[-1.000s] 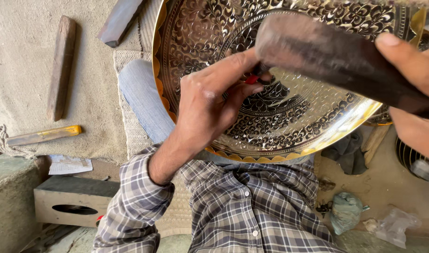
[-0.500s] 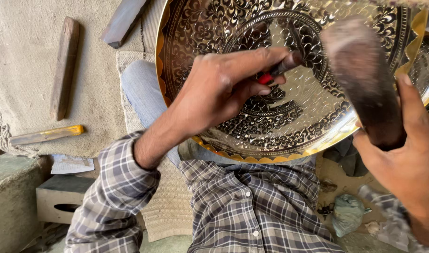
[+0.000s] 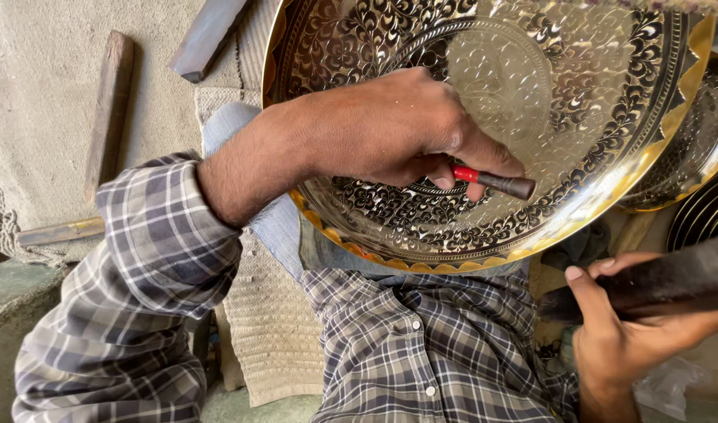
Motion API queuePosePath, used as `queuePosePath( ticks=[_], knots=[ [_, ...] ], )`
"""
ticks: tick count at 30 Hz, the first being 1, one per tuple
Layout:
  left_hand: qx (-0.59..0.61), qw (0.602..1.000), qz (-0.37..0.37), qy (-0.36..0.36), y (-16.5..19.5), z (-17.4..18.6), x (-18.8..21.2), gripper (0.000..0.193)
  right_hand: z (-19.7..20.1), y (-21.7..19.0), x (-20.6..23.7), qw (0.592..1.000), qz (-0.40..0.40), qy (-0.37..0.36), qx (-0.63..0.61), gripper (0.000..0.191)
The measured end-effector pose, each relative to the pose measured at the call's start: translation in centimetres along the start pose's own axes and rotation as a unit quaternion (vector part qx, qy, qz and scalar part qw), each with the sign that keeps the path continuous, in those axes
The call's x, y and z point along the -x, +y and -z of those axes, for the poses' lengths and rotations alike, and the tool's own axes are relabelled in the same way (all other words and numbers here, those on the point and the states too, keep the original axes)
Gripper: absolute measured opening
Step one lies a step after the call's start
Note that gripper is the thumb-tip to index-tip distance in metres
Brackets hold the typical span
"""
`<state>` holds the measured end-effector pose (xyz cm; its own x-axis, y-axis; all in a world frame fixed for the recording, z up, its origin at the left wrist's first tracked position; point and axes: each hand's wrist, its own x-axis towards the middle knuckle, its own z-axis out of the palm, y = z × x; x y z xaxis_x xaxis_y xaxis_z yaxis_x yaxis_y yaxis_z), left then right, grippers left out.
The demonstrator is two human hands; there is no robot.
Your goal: The person uses a hammer and chisel to emboss a decorative pattern on a large metal plate. They then use a fine-point tool to draw a central design on the plate's surface.
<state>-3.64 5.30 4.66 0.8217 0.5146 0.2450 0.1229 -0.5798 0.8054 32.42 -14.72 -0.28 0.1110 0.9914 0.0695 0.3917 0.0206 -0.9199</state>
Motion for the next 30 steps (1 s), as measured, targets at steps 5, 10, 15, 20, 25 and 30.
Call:
queuePosePath(
  ticks=[5, 10, 15, 20, 25, 30],
  knots=[
    [-0.016, 0.999, 0.025, -0.039, 0.3, 0.3, -0.4, 0.054, -1.0, -1.6, -2.7, 0.949, 0.179, -0.080, 0.248, 0.112],
    [-0.015, 0.998, -0.004, 0.068, 0.8, 0.2, 1.1, 0.048, -2.5, -5.0, -5.2, 0.982, 0.091, -0.087, 0.138, 0.086],
    [-0.095, 0.981, 0.062, 0.158, 1.7, -1.3, 2.8, 0.052, -1.3, -6.0, -9.0, 0.948, 0.159, -0.170, 0.218, 0.074],
    [-0.114, 0.962, 0.135, 0.210, 2.4, -2.8, 3.4, 0.052, -0.1, -7.3, -11.0, 0.924, 0.118, -0.208, 0.300, 0.057],
    [-0.121, 0.934, 0.150, 0.299, 3.1, -4.2, 3.9, 0.052, 0.2, -7.2, -15.0, 0.855, 0.147, -0.303, 0.393, 0.059],
    [-0.092, 0.898, 0.181, 0.389, 4.1, -5.8, 4.1, 0.048, 2.8, -3.8, -16.7, 0.850, 0.244, -0.312, 0.347, 0.049]
  ],
)
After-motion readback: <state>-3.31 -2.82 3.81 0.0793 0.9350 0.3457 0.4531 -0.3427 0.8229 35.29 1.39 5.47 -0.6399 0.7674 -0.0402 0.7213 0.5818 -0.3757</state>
